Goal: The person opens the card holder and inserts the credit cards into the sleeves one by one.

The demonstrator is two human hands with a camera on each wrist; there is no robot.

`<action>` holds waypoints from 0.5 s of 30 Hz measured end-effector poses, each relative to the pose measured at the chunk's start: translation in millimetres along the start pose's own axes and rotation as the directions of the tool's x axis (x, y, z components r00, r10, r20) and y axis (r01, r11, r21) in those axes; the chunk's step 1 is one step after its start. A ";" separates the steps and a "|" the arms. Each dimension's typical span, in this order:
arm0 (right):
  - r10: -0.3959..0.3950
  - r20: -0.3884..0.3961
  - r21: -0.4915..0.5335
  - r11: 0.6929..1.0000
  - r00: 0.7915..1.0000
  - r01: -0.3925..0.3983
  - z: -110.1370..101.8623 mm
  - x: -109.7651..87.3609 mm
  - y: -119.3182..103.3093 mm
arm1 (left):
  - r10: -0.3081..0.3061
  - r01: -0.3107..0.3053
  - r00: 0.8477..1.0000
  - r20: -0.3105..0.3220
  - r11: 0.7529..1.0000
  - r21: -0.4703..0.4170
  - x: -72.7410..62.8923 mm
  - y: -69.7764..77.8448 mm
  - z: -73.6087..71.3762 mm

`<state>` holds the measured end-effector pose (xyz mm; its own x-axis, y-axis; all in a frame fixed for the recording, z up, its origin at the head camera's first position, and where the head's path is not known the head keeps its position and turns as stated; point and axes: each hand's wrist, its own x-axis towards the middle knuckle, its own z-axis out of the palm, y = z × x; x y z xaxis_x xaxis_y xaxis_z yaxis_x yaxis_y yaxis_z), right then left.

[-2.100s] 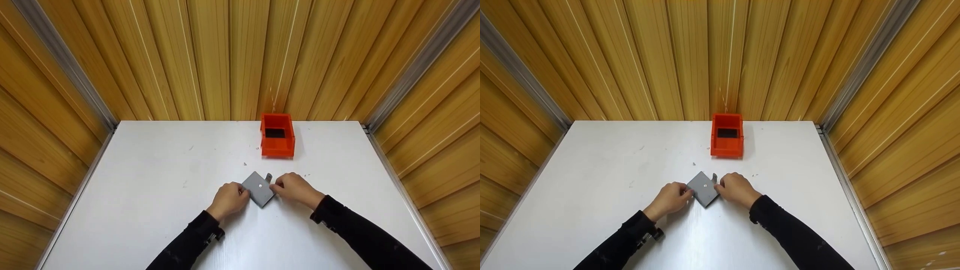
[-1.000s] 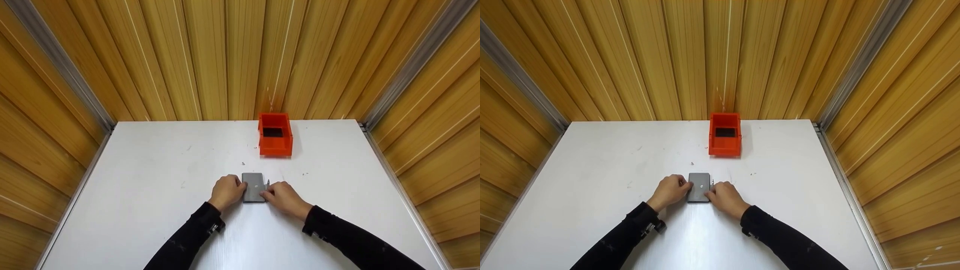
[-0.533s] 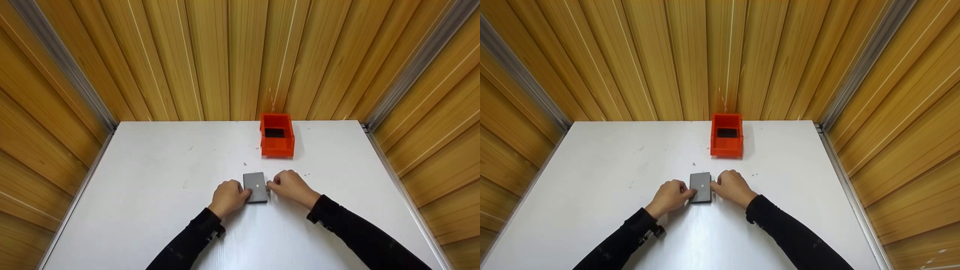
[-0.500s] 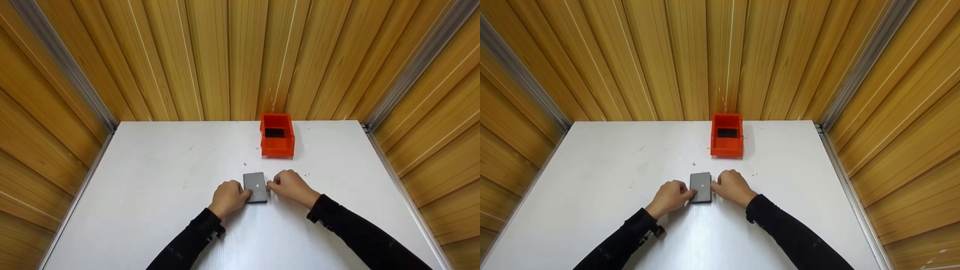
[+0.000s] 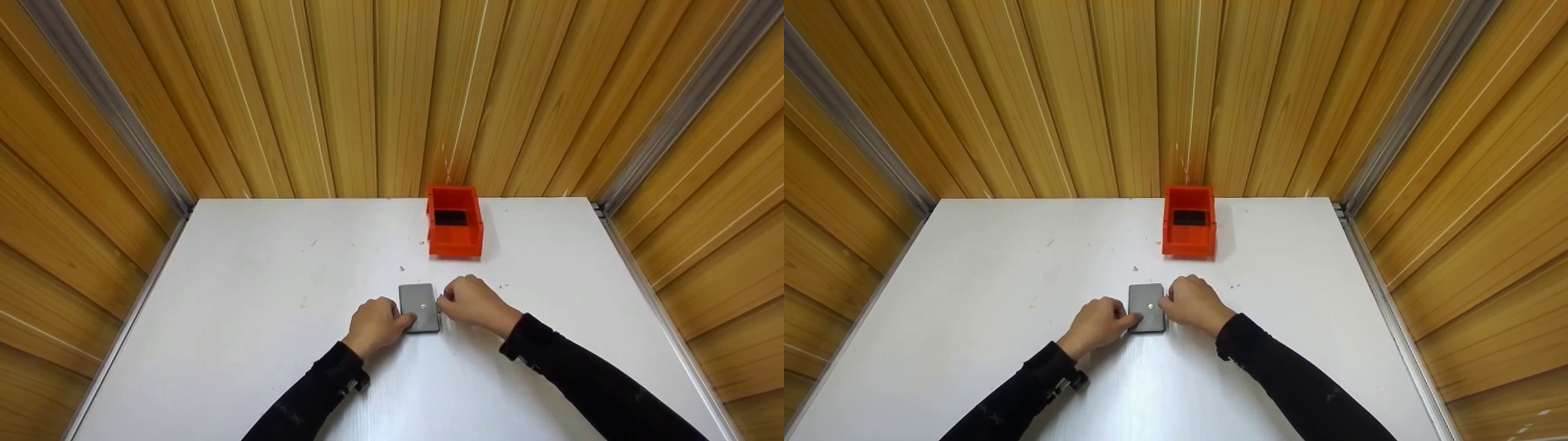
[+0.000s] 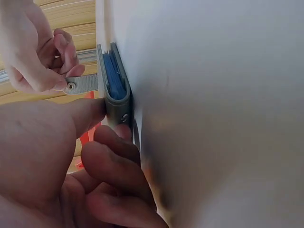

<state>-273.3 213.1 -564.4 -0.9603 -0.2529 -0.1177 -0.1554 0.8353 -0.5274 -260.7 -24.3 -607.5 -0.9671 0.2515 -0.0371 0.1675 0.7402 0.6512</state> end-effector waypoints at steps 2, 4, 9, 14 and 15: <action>-0.023 0.004 -0.025 0.999 1.000 0.023 -1.0 1.4 -2.6 | -0.002 0.002 1.000 0.000 1.000 0.000 0.5 -0.5 0.3; -0.044 0.012 -0.039 0.998 0.999 0.044 -1.1 3.7 -5.4 | -0.004 0.004 1.000 -0.003 1.000 0.002 1.0 -1.2 0.7; -0.059 0.044 -0.087 0.994 0.997 0.063 2.3 12.1 -14.9 | -0.007 0.007 1.000 -0.009 1.000 0.008 1.8 -2.5 1.1; -0.084 0.079 -0.197 0.976 0.993 0.099 10.0 18.4 -26.5 | 0.010 -0.010 1.000 -0.015 1.000 0.010 1.6 -1.6 1.1; -0.096 0.083 -0.216 0.970 0.992 0.112 11.7 19.0 -28.7 | 0.016 -0.016 1.000 -0.019 1.000 0.012 1.4 -1.5 1.4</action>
<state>-284.3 178.6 -561.3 -0.9184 -0.3717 -0.1355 -0.3086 0.8873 -0.3427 -262.1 -24.1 -609.6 -0.9679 0.2511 -0.0121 0.1848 0.7433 0.6429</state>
